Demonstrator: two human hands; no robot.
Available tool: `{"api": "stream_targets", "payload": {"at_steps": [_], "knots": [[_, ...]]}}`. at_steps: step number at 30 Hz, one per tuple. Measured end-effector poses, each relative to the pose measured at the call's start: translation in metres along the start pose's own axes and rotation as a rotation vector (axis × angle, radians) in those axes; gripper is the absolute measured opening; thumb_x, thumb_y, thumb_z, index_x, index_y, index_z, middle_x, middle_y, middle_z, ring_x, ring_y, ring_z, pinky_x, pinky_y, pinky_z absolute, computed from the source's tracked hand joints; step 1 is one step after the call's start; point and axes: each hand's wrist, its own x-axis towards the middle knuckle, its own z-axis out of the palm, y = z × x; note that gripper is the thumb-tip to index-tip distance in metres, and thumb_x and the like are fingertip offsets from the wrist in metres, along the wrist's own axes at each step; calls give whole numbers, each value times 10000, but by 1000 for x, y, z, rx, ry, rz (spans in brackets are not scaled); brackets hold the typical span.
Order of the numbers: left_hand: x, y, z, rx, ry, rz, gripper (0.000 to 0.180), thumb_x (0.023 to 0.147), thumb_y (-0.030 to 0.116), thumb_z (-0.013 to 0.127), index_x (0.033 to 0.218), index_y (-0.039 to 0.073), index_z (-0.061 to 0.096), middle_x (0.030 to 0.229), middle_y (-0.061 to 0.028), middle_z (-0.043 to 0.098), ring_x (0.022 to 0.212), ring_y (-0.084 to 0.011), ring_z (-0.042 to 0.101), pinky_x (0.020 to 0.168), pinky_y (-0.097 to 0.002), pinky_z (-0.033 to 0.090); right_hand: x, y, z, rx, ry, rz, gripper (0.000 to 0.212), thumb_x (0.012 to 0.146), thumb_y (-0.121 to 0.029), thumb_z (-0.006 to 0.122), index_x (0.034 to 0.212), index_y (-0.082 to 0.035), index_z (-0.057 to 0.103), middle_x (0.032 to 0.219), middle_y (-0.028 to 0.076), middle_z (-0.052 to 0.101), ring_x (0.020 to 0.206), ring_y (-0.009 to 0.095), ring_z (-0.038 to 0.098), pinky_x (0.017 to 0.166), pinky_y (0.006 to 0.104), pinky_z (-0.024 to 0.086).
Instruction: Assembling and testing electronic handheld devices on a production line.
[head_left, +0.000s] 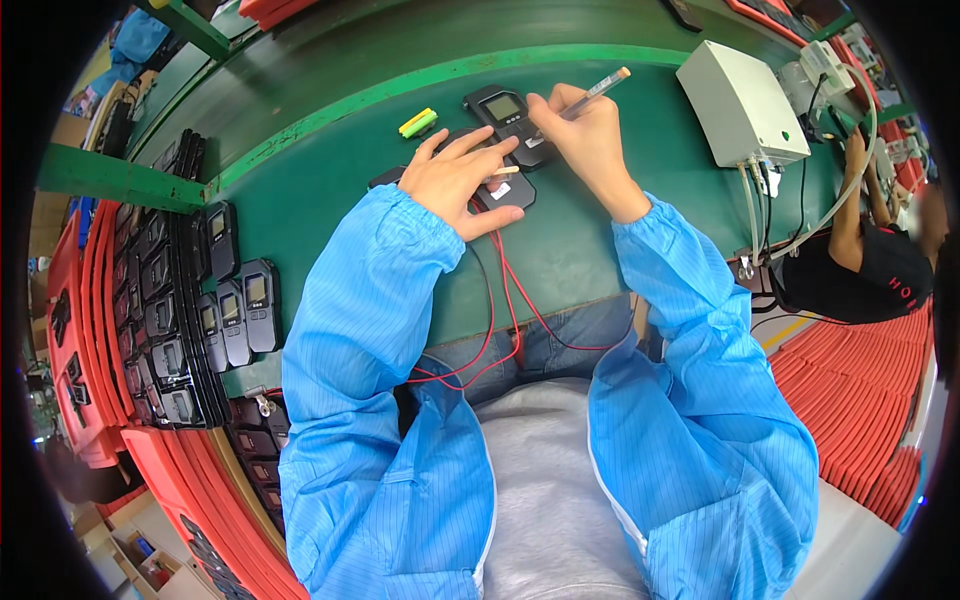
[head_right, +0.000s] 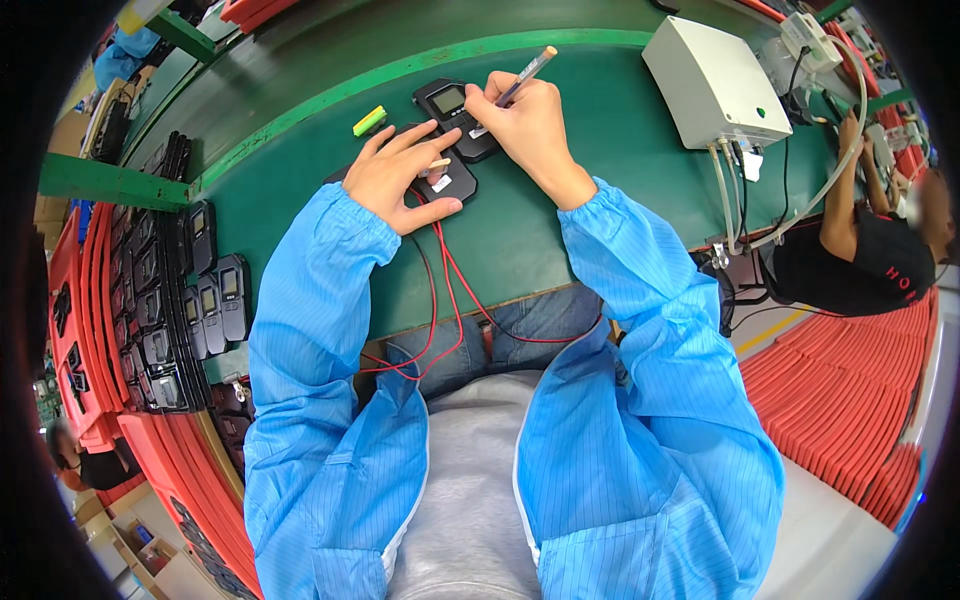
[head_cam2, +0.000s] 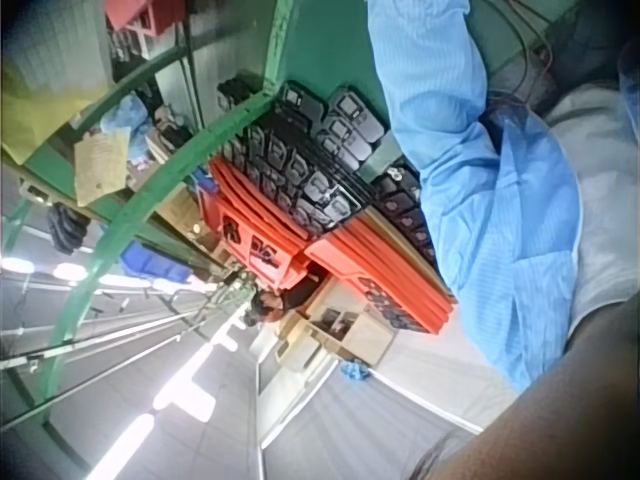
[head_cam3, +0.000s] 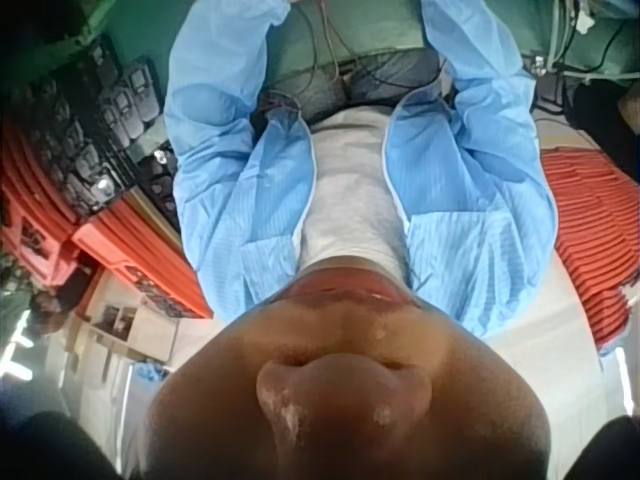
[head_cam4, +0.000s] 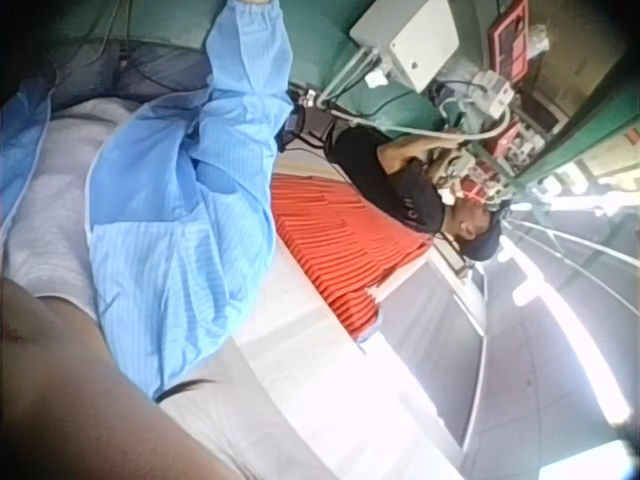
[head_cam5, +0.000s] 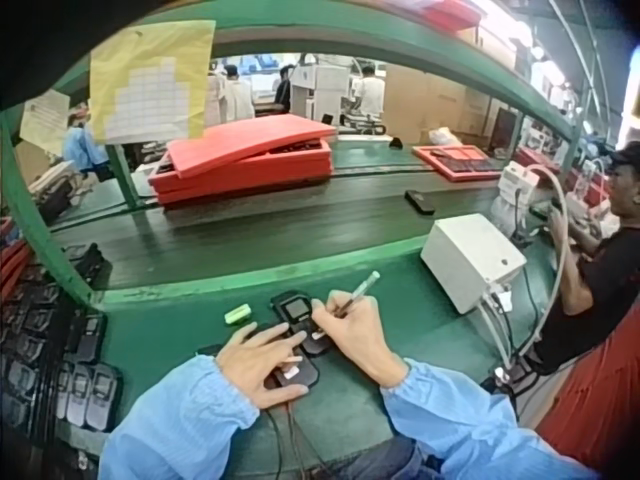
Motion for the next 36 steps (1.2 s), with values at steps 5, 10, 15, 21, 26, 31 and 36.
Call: {"api": "stream_targets", "payload": {"at_steps": [5, 10, 15, 21, 26, 31, 36], "knots": [[0, 0, 0, -2, -3, -2, 741, 816, 432, 697, 1436, 153, 402, 886, -27, 636, 1375, -266, 374, 1127, -546, 241, 1, 0, -1, 10, 19, 12, 349, 840, -187, 686, 578, -18, 529, 509, -15, 508, 495, 40, 433, 444, 238, 299], [0, 1, -1, -10, -4, -10, 735, 815, 426, 697, 1434, 155, 407, 870, -23, 628, 1374, -267, 374, 1130, -545, 232, 0, 2, -3, -1, -9, -3, 348, 840, -181, 686, 576, -21, 525, 512, -16, 509, 495, 41, 438, 447, 232, 305], [0, 0, 1, -15, 2, -6, 735, 812, 425, 698, 1432, 154, 410, 864, -21, 626, 1373, -267, 376, 1132, -544, 227, 1, 7, 0, 45, 23, -7, 350, 834, -188, 681, 576, -9, 528, 488, -12, 473, 477, 43, 409, 426, 246, 287], [0, -1, 2, -11, 11, -3, 735, 809, 428, 700, 1427, 151, 416, 871, -17, 624, 1371, -268, 379, 1127, -544, 237, 3, 8, 0, 38, 5, 18, 338, 846, -172, 683, 586, -24, 527, 541, -1, 543, 502, 51, 481, 461, 224, 348], [0, 0, 0, 21, 0, 1, 732, 821, 468, 679, 1409, 110, 430, 925, -17, 681, 1362, -254, 391, 1118, -534, 253, 3, 7, -1, 23, -8, 41, 347, 848, -176, 683, 581, -24, 524, 542, 6, 549, 511, 55, 498, 472, 216, 366], [0, 0, 0, -6, 2, 3, 729, 809, 427, 703, 1422, 148, 423, 869, -12, 607, 1368, -275, 383, 1123, -549, 242, 3, 4, -2, 49, -2, 58, 354, 854, -184, 679, 580, -26, 519, 539, 3, 541, 516, 57, 508, 476, 214, 380], [0, 0, 1, -11, 10, -3, 719, 809, 419, 707, 1414, 146, 432, 868, -12, 602, 1366, -276, 385, 1120, -550, 245, 4, 7, -4, 14, -18, 53, 364, 858, -198, 679, 583, -28, 512, 541, -1, 536, 516, 57, 512, 481, 217, 395]]}}
